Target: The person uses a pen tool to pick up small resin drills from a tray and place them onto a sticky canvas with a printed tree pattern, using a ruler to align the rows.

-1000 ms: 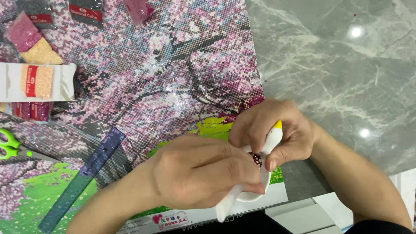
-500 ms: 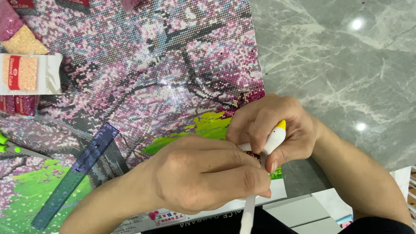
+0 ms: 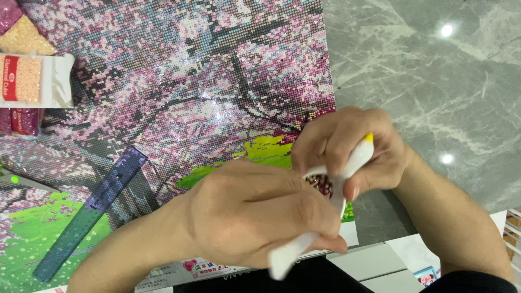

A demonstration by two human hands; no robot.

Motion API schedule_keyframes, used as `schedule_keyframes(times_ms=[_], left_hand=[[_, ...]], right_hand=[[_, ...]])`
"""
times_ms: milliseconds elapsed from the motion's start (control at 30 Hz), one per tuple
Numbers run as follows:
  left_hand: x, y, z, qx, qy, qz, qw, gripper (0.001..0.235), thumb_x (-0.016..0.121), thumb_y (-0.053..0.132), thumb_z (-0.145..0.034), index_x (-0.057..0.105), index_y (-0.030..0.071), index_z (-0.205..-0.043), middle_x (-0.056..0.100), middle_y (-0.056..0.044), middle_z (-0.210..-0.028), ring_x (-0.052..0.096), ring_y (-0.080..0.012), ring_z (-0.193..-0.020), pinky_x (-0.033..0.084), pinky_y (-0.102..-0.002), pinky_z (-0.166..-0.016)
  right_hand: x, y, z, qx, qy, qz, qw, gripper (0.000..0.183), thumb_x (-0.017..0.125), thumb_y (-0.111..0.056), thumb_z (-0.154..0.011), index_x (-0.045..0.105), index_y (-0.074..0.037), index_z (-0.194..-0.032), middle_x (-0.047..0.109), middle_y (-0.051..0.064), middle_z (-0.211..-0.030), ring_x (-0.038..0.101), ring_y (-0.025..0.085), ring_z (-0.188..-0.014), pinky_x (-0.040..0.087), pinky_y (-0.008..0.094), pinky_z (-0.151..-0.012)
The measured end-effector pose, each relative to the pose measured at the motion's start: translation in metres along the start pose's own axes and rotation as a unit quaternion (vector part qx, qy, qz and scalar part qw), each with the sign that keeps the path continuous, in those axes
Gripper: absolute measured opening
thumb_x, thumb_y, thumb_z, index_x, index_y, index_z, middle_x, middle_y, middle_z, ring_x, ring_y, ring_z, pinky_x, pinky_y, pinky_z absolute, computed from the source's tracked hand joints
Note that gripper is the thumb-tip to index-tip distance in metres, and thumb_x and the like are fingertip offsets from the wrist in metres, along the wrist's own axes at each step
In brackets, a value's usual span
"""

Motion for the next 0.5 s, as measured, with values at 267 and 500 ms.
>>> schedule_keyframes(times_ms=[267,500], left_hand=[[-0.024,0.019,-0.006,-0.05,0.109,0.013,0.993,0.014,0.071,0.016,-0.084,0.06,0.007,-0.085,0.07,-0.002,-0.075,0.074,-0.0157,-0.062,0.062,-0.024,-0.064],[-0.02,0.021,-0.008,-0.029,0.055,-0.016,0.998,0.013,0.07,0.013,-0.088,0.06,0.005,-0.082,0.063,-0.002,-0.076,0.068,-0.0166,-0.065,0.056,-0.027,-0.062]], right_hand=[[-0.015,-0.001,0.005,-0.04,0.036,-0.054,0.997,0.021,0.059,-0.024,-0.102,0.045,-0.013,-0.113,0.055,0.026,-0.109,0.067,0.023,-0.066,0.065,0.029,-0.056],[-0.006,-0.009,0.011,-0.034,0.045,-0.029,0.998,0.022,0.065,-0.028,-0.098,0.053,-0.014,-0.109,0.059,0.025,-0.104,0.068,0.026,-0.078,0.062,0.03,-0.062]])
Point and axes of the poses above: each hand's wrist, its own z-axis away from the middle knuckle, its own x-axis out of the palm, y = z × x, the point moved 2 cm from there along -z, towards the middle knuckle
